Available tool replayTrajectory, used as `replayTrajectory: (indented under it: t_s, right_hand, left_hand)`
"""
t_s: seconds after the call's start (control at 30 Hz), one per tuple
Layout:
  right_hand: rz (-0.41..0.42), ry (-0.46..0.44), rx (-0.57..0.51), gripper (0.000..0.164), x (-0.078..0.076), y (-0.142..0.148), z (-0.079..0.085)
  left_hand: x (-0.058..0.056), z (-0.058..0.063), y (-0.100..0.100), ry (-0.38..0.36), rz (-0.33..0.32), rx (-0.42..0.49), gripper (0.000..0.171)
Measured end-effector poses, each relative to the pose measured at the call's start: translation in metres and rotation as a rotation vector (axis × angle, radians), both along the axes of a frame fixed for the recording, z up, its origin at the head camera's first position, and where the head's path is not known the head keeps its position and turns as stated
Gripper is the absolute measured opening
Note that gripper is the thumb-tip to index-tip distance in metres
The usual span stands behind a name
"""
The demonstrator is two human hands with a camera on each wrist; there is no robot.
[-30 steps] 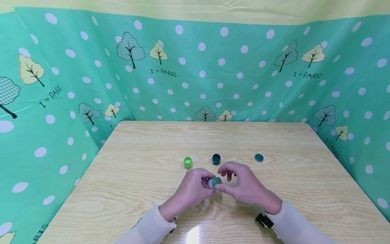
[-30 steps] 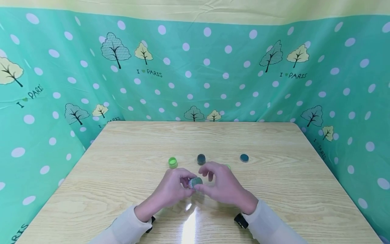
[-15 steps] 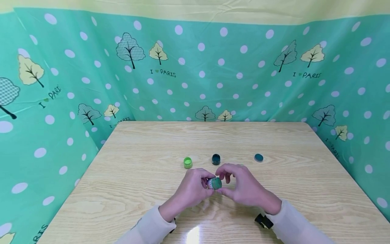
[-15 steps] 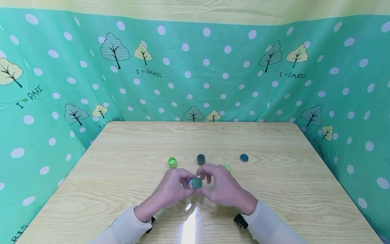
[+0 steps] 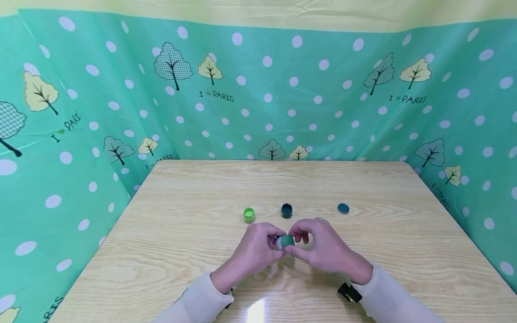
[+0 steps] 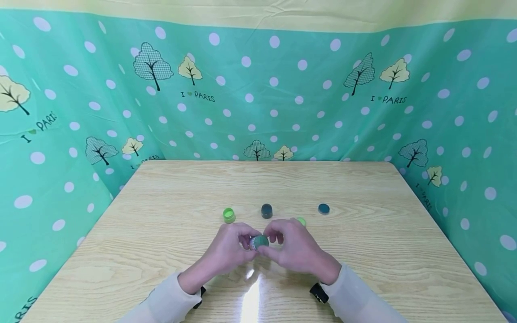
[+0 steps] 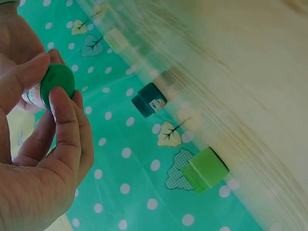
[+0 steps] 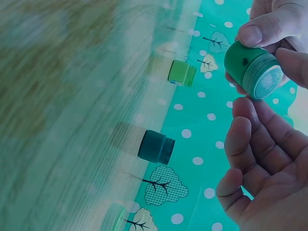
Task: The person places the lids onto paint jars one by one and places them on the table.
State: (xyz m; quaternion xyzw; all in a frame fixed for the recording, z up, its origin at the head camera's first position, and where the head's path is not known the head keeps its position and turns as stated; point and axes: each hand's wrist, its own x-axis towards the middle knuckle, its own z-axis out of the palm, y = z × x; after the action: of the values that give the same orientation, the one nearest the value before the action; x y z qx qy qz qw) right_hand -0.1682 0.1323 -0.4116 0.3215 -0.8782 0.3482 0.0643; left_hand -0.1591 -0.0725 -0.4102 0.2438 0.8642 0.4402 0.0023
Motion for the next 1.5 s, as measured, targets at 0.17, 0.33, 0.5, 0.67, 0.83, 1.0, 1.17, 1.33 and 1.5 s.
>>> replayTrajectory:
  t_s: [0.17, 0.33, 0.5, 0.67, 0.83, 1.0, 1.17, 1.33, 1.5]
  right_hand:
    - [-0.013, -0.013, -0.006, 0.017, -0.0008, -0.0011, -0.0007]
    - [-0.021, -0.023, 0.005, 0.025, -0.0019, -0.002, -0.0014]
    - [-0.022, -0.057, 0.011, 0.036, -0.0017, -0.0025, -0.0009]
    - [-0.046, -0.079, 0.03, 0.044, -0.0011, -0.0025, 0.0007]
    - [-0.063, -0.063, 0.03, 0.042, -0.0015, -0.0018, 0.003]
    - [-0.052, -0.009, -0.009, 0.022, -0.0027, 0.0011, 0.0039]
    - [0.012, 0.049, -0.055, 0.036, -0.0025, 0.0047, 0.0043]
    - [0.068, 0.085, -0.039, 0.043, -0.0019, 0.005, 0.0055]
    - [0.094, 0.091, -0.01, 0.041, -0.001, 0.0039, 0.006]
  left_hand:
    - [0.0001, 0.0003, 0.0005, -0.009, 0.001, -0.006, 0.026]
    - [0.0003, 0.0002, 0.0009, -0.012, 0.0, -0.008, 0.027]
    - [0.0006, 0.0013, 0.0008, 0.0, -0.004, -0.009, 0.027]
    - [0.0005, 0.0025, 0.0007, -0.002, -0.005, -0.016, 0.028]
    - [0.0003, 0.0024, 0.001, 0.008, 0.002, -0.025, 0.03]
    - [0.0002, 0.0023, 0.0014, 0.001, 0.004, -0.023, 0.029]
    - [0.0003, 0.0024, 0.0013, -0.007, 0.008, -0.028, 0.029]
    - [0.0003, 0.0019, 0.0012, 0.0, 0.007, -0.024, 0.028]
    - [0.0004, 0.0016, 0.001, -0.004, 0.007, -0.02, 0.029]
